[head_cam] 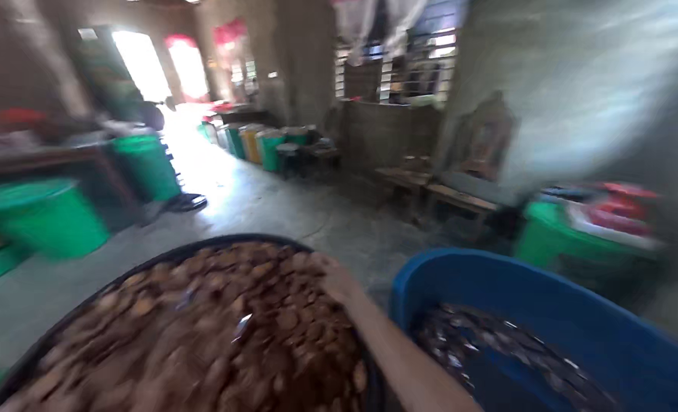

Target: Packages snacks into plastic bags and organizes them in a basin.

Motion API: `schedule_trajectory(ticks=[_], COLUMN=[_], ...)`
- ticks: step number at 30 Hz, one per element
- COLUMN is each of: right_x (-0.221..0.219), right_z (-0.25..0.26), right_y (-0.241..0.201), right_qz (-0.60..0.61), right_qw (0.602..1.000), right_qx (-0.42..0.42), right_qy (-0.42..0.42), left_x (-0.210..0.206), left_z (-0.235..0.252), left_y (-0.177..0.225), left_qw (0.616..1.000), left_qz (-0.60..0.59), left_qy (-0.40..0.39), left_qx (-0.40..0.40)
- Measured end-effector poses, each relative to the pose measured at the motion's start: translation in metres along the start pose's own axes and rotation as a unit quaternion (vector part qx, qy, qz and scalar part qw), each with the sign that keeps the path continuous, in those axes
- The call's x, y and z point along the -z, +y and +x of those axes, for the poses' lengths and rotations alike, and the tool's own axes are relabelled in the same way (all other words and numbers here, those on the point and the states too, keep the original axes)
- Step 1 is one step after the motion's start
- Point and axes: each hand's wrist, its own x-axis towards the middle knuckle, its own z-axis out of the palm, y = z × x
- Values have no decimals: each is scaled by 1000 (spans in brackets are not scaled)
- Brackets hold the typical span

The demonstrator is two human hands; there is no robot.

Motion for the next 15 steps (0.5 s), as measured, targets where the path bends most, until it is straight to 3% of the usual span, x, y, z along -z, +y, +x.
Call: schedule_trajectory(ticks=[2, 4, 8, 11, 15], right_x=[-13, -30, -50, -60, -75], right_z=[-19, -43, -89, -94, -96], right_y=[-4, -20, -54, -60, -55], right_qz=[138, 139, -71, -282, -264], right_qw=[990, 988, 975, 905, 878], right_qx=[-36, -20, 60, 127, 149], right_qy=[-18, -64, -201, -292, -369], left_x=[-10, -5, -1, -9, -25], left_z=[-2, 1, 3, -1, -11], left_y=[-5, -8, -12, -12, -10], left_qw=[998, 997, 994, 994, 985], left_qz=[19, -3, -76, -28, 29], left_qy=[66, 69, 42, 7, 28], left_qx=[16, 28, 63, 106, 170])
